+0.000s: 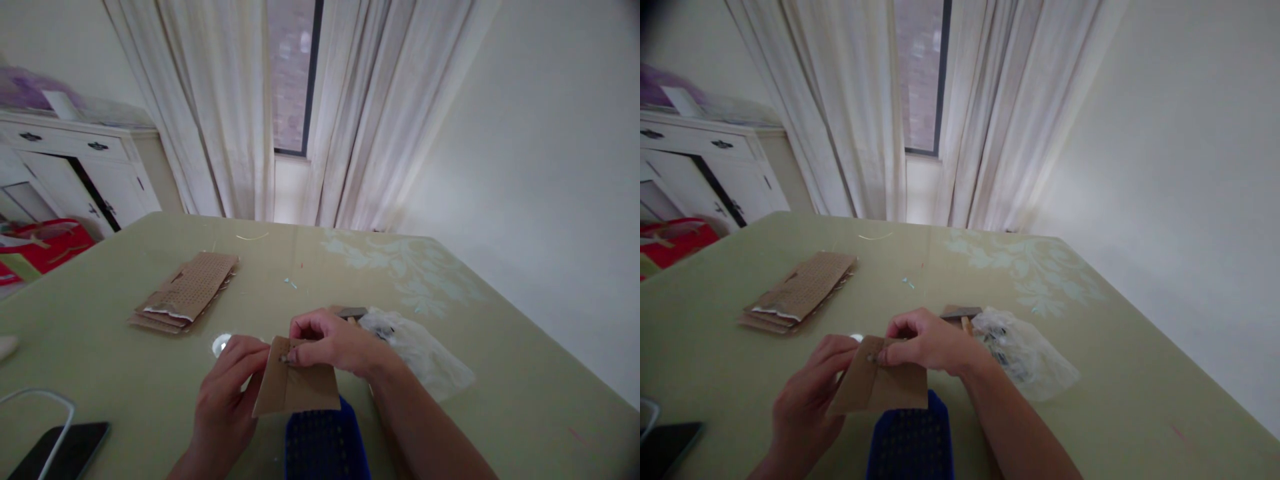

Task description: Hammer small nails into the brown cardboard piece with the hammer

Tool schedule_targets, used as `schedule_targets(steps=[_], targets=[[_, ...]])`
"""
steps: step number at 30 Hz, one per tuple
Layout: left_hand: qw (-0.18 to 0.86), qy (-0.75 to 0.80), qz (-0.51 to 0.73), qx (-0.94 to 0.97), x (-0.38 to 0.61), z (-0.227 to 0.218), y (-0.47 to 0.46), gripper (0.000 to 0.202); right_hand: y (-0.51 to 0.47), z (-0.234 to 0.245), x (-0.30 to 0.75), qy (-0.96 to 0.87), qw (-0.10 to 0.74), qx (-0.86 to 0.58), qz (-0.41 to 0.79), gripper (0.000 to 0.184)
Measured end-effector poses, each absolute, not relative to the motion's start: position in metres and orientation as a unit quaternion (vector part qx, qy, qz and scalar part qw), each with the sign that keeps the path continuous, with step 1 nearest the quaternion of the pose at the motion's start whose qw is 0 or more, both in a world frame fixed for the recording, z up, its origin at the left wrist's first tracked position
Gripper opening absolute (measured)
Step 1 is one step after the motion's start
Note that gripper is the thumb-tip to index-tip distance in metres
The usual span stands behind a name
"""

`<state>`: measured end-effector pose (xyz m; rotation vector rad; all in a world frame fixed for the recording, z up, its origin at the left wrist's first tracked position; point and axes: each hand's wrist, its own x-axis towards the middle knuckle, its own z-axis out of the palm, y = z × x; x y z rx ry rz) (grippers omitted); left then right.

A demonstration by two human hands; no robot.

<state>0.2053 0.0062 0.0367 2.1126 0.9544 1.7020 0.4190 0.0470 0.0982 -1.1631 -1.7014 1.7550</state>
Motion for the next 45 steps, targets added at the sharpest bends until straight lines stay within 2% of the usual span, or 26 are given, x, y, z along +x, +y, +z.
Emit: schedule_targets(steps=[5, 9, 13, 18, 25, 28, 30, 33, 36, 42, 45], targets=[[0.230, 0.367, 0.541, 0.721, 0.203, 0.029, 0.015, 0.019, 0.051, 0.095, 0.422, -0.628, 0.225, -0.434, 0.605, 0.046], [0.270, 0.437, 0.555, 0.655, 0.201, 0.029, 0.017, 0.031, 0.052, 0.096, 0.427, -0.655, 0.233, -0.470, 0.544, 0.036], [0.204, 0.417, 0.559, 0.687, 0.199, 0.030, 0.014, 0.021, 0.046, 0.101, 0.425, -0.684, 0.224, -0.500, 0.482, 0.023], [0.119, 0.383, 0.547, 0.735, 0.201, 0.022, 0.016, 0.009, 0.035, 0.112, 0.416, -0.711, 0.201, -0.516, 0.433, 0.016], [-0.006, 0.285, 0.600, 0.748, 0.203, 0.034, -0.008, 0.019, 0.035, 0.105, 0.410, -0.729, 0.218, -0.569, 0.312, 0.019], [0.009, 0.364, 0.621, 0.694, 0.195, 0.039, -0.004, 0.015, 0.042, 0.102, 0.415, -0.722, 0.242, -0.573, 0.303, 0.018], [0.093, 0.483, 0.558, 0.668, 0.184, 0.037, 0.014, 0.010, 0.045, 0.103, 0.421, -0.716, 0.263, -0.569, 0.307, 0.017], [0.306, 0.601, 0.314, 0.668, 0.162, 0.026, 0.046, 0.034, 0.048, 0.107, 0.429, -0.705, 0.293, -0.567, 0.309, 0.016], [0.308, 0.641, 0.234, 0.663, 0.144, 0.012, 0.062, 0.029, 0.049, 0.107, 0.431, -0.701, 0.301, -0.557, 0.329, 0.017], [0.244, 0.683, 0.195, 0.660, 0.141, 0.003, 0.059, 0.021, 0.044, 0.109, 0.430, -0.685, 0.303, -0.503, 0.431, 0.023], [0.226, 0.688, 0.196, 0.662, 0.142, 0.002, 0.058, 0.026, 0.041, 0.111, 0.431, -0.667, 0.297, -0.470, 0.496, 0.028]])
